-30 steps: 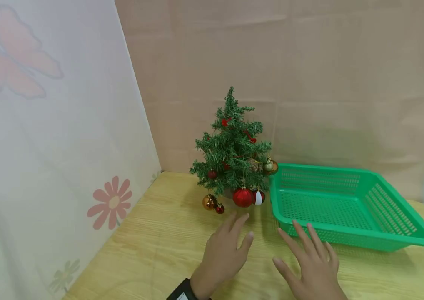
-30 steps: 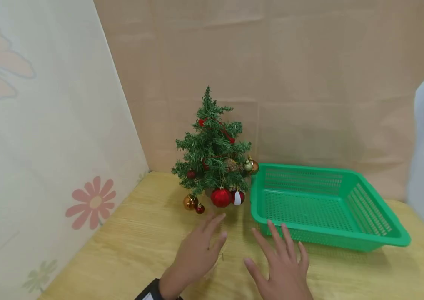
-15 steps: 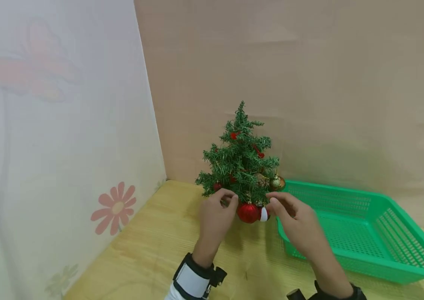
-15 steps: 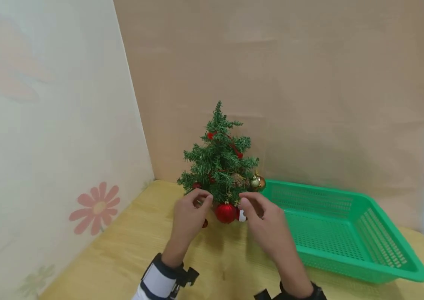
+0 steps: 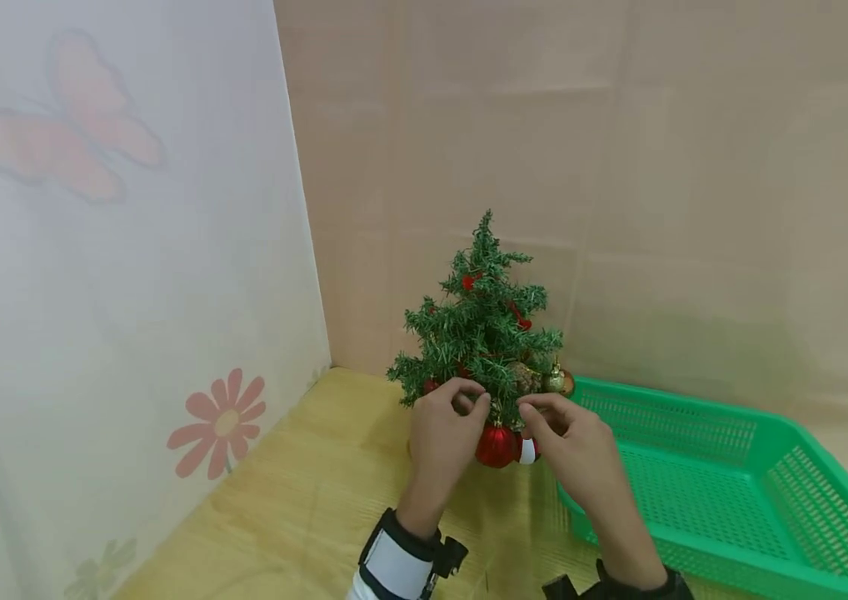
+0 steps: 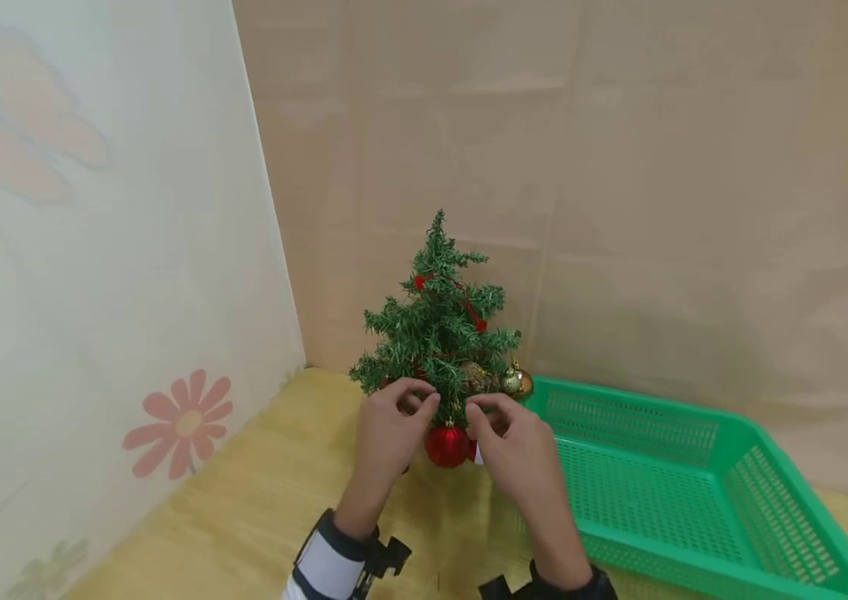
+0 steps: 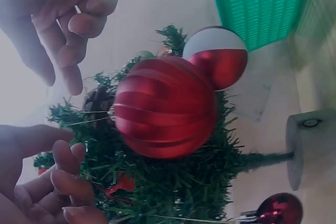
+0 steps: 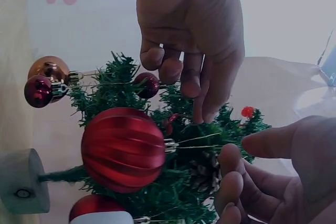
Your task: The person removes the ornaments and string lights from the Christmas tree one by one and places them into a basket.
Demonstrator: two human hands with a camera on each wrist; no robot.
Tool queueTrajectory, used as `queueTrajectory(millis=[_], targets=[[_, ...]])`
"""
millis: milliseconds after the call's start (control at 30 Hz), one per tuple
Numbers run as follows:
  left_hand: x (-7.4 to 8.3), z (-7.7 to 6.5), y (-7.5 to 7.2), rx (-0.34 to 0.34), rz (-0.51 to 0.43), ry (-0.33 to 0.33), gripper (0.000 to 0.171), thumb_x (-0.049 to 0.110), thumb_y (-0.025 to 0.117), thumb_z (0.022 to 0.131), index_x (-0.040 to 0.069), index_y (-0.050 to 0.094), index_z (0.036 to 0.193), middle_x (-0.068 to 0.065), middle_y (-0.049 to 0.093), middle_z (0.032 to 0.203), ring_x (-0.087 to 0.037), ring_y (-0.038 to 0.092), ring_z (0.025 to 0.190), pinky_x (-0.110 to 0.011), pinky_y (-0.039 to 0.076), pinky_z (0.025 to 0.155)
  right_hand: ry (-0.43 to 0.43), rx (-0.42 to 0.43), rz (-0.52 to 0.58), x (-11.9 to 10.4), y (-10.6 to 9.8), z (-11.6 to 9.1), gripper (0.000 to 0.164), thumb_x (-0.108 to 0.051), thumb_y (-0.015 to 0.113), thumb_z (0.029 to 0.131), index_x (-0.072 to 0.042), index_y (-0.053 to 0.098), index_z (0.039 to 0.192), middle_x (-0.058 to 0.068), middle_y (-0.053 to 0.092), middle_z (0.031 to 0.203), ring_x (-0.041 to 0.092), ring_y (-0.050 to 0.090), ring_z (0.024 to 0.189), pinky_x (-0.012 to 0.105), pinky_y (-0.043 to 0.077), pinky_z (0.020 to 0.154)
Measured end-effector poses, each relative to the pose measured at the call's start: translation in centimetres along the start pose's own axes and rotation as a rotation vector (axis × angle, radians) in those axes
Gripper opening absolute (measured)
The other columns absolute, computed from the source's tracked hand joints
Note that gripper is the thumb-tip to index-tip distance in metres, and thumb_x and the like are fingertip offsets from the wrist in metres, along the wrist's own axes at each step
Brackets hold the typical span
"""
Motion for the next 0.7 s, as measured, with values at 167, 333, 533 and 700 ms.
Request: queueTrajectory(millis=[167, 333, 533, 700], targets=[[-0.6, -0.1, 0.4, -0.075, -0.003, -0.03, 0.012, 0.024, 0.075, 0.089, 0.016, 0.078, 0.098, 0.005, 0.061, 0.06, -0.005, 0.035, 0.039, -0.016, 0.022, 0.038, 0.006, -0.003, -0.023, 0.1, 0.7, -0.1, 0.032, -0.041, 0.057, 0.101, -0.021, 0.068, 0.123, -0.003, 0.072, 0.086, 0.011, 0.056, 0.067, 0.029, 0.04, 0.056], [-0.5, 0.4, 0.1, -0.09, 0.011, 0.016, 0.012, 0.023, 0.075, 0.089, 0.016, 0.079, 0.097, 0.003, 0.055, 0.057, -0.005, 0.031, 0.039, -0.016, 0.02, 0.038, -0.008, 0.036, -0.021, -0.5, 1.5, 0.4, 0.027, -0.034, 0.063, 0.098, -0.021, 0.071, 0.12, -0.005, 0.072, 0.08, 0.01, 0.058, 0.064, 0.029, 0.04, 0.052], [-0.4, 0.8, 0.4, -0.146, -0.01, 0.054, 0.013, 0.022, 0.074, 0.09, 0.012, 0.079, 0.097, 0.002, 0.052, 0.055, -0.004, 0.031, 0.039, -0.016, 0.022, 0.04, -0.02, 0.104, -0.049, -1.0, 2.1, 0.8, 0.024, -0.03, 0.066, 0.096, -0.02, 0.074, 0.116, -0.006, 0.072, 0.074, 0.012, 0.054, 0.05, 0.027, 0.034, 0.044], [-0.6, 0.7, 0.7, -0.171, -0.072, 0.042, 0.01, 0.017, 0.072, 0.091, 0.01, 0.078, 0.095, 0.001, 0.052, 0.055, -0.004, 0.033, 0.04, -0.017, 0.025, 0.042, -0.048, 0.166, -0.109, -1.3, 2.6, 0.6, 0.018, -0.028, 0.07, 0.093, -0.02, 0.077, 0.108, -0.007, 0.071, 0.07, 0.011, 0.048, 0.044, 0.025, 0.032, 0.042]])
Point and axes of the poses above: each hand's wrist, its own z-axis towards the middle knuckle, its own y-axis out of the palm, x = y × z, the point moved 5 cm from there along z, towards the middle knuckle
